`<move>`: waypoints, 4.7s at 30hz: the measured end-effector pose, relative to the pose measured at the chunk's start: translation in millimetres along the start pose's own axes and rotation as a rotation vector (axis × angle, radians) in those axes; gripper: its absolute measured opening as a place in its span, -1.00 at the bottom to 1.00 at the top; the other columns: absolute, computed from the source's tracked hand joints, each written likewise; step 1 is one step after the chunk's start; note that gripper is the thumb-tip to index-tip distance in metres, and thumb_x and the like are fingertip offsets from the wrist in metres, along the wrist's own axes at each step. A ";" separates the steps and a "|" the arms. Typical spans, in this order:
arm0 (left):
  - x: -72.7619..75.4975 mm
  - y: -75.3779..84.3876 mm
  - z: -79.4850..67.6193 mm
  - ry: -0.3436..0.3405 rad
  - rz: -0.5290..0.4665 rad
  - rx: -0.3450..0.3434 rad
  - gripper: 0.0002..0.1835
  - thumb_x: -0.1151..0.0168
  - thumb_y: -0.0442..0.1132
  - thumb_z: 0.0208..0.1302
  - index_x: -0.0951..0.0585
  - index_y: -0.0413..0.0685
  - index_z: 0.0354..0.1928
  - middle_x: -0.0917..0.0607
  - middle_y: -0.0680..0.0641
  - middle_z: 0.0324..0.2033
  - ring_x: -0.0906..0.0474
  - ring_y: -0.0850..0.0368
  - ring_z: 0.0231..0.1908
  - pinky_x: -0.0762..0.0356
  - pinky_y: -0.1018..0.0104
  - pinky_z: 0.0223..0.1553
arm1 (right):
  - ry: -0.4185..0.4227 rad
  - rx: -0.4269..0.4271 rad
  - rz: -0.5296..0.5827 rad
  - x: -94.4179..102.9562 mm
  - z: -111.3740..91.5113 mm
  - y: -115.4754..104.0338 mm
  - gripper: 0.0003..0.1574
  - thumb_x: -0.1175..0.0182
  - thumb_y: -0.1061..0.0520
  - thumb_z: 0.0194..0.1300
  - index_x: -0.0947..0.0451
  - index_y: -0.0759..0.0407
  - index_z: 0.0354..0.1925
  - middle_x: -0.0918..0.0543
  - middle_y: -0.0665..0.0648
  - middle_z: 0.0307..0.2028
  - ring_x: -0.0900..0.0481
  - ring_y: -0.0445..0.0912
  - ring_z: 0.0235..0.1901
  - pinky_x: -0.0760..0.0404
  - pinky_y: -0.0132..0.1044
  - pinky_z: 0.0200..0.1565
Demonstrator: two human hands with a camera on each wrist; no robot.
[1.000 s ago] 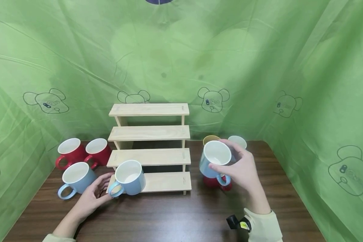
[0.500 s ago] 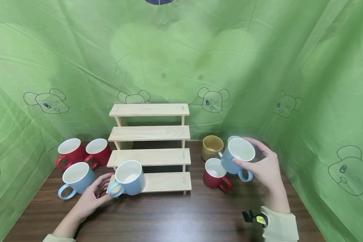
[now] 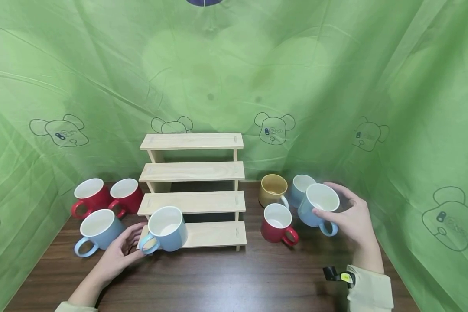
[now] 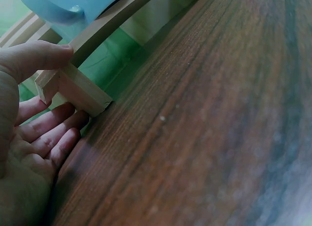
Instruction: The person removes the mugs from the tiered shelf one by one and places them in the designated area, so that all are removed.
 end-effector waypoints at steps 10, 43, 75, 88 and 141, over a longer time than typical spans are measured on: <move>-0.1 0.7 -0.4 0.002 0.000 -0.012 -0.26 -0.47 -0.50 0.35 -0.38 -0.36 0.51 -0.56 -0.41 0.32 -0.61 0.33 0.19 -0.52 0.57 0.20 | -0.076 -0.035 0.093 -3.7 -3.2 44.7 -0.02 -0.57 0.64 -0.03 -0.52 0.45 0.38 -0.79 0.02 0.04 -0.71 -0.18 -0.06 -0.65 -0.44 -0.07; 0.8 -1.9 -0.4 -0.003 0.002 -0.020 -0.25 -0.47 -0.50 0.35 -0.38 -0.32 0.53 -0.57 -0.39 0.32 -0.61 0.32 0.19 -0.52 0.56 0.21 | -0.124 -0.061 -0.197 -5.1 -9.6 85.8 0.01 -0.72 0.37 0.01 -0.57 0.22 0.42 -0.75 -0.05 0.11 -0.65 -0.23 0.02 -0.57 -0.44 -0.02; 1.0 -1.2 -0.7 -0.006 0.010 -0.012 -0.25 -0.47 -0.49 0.36 -0.39 -0.29 0.53 -0.57 -0.39 0.33 -0.61 0.33 0.20 -0.52 0.57 0.20 | -0.159 -0.038 -0.198 -5.2 -15.1 96.7 0.00 -0.70 0.39 0.03 -0.54 0.28 0.42 -0.73 0.00 0.12 -0.64 -0.25 0.02 -0.55 -0.46 0.01; 0.7 0.6 -0.9 -0.003 0.010 -0.014 -0.25 -0.47 -0.49 0.35 -0.39 -0.31 0.53 -0.57 -0.39 0.32 -0.61 0.34 0.19 -0.51 0.58 0.20 | -0.186 -0.095 -0.349 -1.4 -15.3 97.1 0.02 -0.75 0.16 0.08 -0.54 0.12 0.46 -0.69 0.01 0.19 -0.51 -0.34 0.14 -0.41 -0.47 0.07; 2.3 -2.6 -0.8 -0.007 0.011 -0.032 -0.24 -0.47 -0.50 0.34 -0.37 -0.36 0.52 -0.58 -0.41 0.30 -0.59 0.37 0.21 -0.52 0.57 0.22 | -0.437 0.089 -0.149 -190.0 -69.0 -35.0 -0.03 -0.72 0.03 0.19 -0.50 0.19 0.44 -0.64 0.13 0.35 -0.71 -0.01 0.23 -0.69 -0.15 0.26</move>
Point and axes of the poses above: each hand's wrist, its own z-axis towards the middle knuckle, its own x-axis out of the back of the hand, y = z × x, the point moved 10 cm from there along z, towards the middle knuckle
